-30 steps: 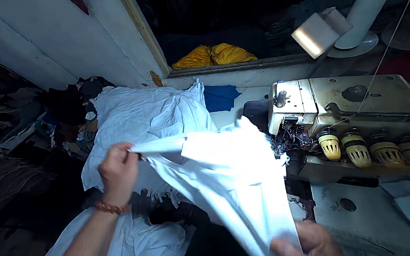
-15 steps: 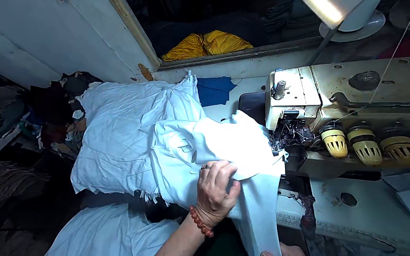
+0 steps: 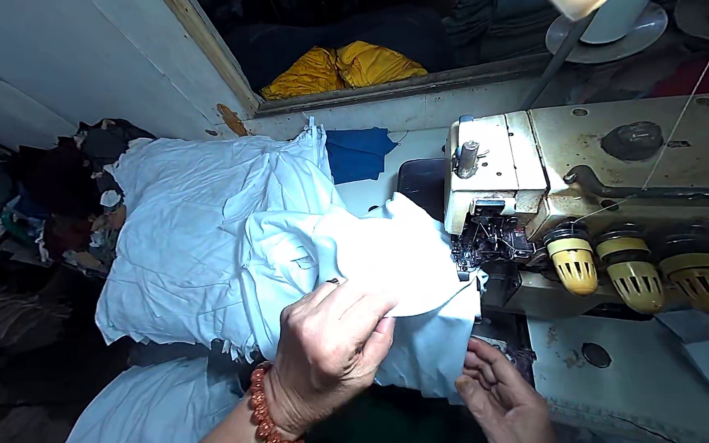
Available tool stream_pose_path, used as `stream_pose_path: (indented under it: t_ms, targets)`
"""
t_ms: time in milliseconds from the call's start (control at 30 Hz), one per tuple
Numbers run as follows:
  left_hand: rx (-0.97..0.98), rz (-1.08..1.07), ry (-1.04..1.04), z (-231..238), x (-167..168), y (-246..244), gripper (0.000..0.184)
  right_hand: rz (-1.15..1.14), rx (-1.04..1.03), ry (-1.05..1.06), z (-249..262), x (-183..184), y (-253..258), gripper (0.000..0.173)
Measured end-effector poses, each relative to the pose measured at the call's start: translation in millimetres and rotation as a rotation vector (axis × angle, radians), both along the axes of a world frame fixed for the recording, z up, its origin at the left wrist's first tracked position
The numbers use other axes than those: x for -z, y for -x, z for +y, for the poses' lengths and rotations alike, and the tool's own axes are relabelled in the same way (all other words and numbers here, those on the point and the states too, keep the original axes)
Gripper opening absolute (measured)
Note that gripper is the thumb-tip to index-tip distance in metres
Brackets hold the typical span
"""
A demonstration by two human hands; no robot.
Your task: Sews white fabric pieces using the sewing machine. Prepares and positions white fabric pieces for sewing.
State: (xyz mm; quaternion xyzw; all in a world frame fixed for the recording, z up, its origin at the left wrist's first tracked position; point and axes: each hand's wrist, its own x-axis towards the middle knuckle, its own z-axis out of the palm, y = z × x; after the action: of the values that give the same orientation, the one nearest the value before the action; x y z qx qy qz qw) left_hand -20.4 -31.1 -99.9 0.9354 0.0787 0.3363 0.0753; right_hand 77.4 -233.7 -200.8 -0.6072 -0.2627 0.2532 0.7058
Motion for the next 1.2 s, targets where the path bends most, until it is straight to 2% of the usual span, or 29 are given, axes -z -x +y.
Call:
stream_pose_path:
  t_ms: [100,200,367,500,633,700,900,1033,1200]
  targets:
    - [0.149,0.066,0.065,-1,-14,0,0.021,0.085,-0.029,-0.008,-3,-5,4,0.039]
    - [0.305,0.175,0.073,-11,-17,2,0.021,0.108,-0.066,-0.044,-15,-3,4,0.017]
    - [0.404,0.322,0.042,-36,-3,-12,0.019,0.118,-0.106,-0.094,-26,-3,-5,0.015]
    - [0.355,0.265,-0.014,-37,11,-39,0.018,0.074,-0.042,-0.088,-11,-17,-17,0.019]
    - [0.212,0.257,0.107,-33,10,-59,0.018,-0.041,0.055,-0.081,21,-24,-33,0.015]
    - [0.139,0.281,0.102,-33,8,-59,0.015,-0.055,0.066,-0.082,25,-26,-36,0.013]
    - [0.153,0.258,0.011,-38,7,-52,0.016,0.014,-0.007,-0.031,8,-32,-26,0.016]
    - [0.148,0.244,-0.033,-39,7,-62,0.014,-0.078,0.054,-0.059,19,-26,-29,0.012]
    - [0.087,0.238,0.079,-33,7,-71,0.011,-0.097,0.101,-0.073,26,-30,-35,0.014]
